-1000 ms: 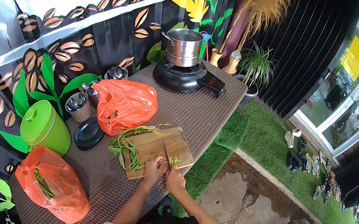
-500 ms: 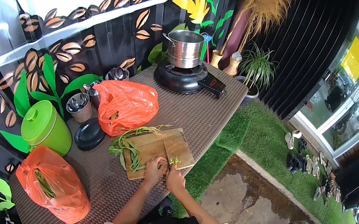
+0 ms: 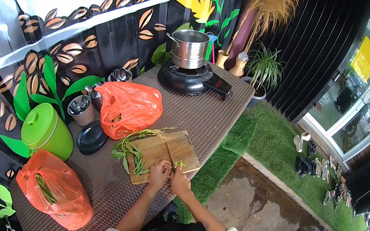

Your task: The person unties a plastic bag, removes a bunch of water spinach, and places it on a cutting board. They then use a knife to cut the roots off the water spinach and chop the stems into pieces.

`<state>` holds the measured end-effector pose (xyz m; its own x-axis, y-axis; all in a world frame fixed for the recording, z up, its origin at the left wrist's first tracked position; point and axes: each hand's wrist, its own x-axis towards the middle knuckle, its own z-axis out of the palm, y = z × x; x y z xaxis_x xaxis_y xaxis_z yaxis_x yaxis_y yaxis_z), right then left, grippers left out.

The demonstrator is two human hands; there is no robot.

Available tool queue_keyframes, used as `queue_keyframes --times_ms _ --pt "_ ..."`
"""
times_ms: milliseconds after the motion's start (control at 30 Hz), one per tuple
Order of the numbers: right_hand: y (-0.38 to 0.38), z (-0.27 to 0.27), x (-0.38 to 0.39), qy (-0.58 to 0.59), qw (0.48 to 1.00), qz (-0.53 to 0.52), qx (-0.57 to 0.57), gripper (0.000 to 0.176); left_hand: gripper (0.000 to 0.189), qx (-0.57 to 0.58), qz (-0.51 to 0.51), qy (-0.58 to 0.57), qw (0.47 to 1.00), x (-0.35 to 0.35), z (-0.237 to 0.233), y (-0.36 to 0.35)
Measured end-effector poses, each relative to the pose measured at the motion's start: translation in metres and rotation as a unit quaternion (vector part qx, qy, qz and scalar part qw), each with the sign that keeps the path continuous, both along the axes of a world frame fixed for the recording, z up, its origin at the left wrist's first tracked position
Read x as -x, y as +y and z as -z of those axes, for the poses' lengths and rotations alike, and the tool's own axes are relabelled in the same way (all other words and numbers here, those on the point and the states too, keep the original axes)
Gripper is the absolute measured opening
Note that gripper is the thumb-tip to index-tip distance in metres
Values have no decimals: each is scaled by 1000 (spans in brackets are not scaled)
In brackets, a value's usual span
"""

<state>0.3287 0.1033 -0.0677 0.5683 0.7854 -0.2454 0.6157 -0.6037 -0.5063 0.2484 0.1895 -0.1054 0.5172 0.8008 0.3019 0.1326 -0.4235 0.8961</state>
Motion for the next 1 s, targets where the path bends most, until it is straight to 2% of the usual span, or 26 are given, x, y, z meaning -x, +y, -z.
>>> queue_keyframes --times_ms 67,200,300,367,500,567,667,800,867,1000 --pt "4 -3 -8 36 999 -22 -13 38 13 -2 -12 3 1000 0 -3 -1" --pt "-7 -6 4 15 999 -3 -46 38 14 -43 -31 -1 999 1 -1 -2" --pt "-7 -11 13 10 1000 2 18 44 16 2 -31 2 1000 3 -7 -2" --pt "-3 -6 10 -1 1000 -12 27 31 18 8 -23 4 1000 3 -9 -1" --pt "-2 -2 6 -28 999 -25 7 27 16 -14 -36 18 999 4 -11 -5" --pt "-5 -5 7 -54 998 -28 -9 26 12 -105 -73 61 990 5 -5 -6" --pt "-8 -3 7 -38 999 -21 6 25 7 -106 -96 67 987 8 -4 -7" --pt "-4 -2 2 -14 1000 -20 13 29 6 -100 -90 81 987 11 -3 -8" --pt "-3 2 -5 9 1000 -27 -5 34 8 -165 -94 65 980 12 0 -11" --pt "-9 -8 4 22 1000 -12 -17 38 9 -149 -83 64 983 13 3 -9"
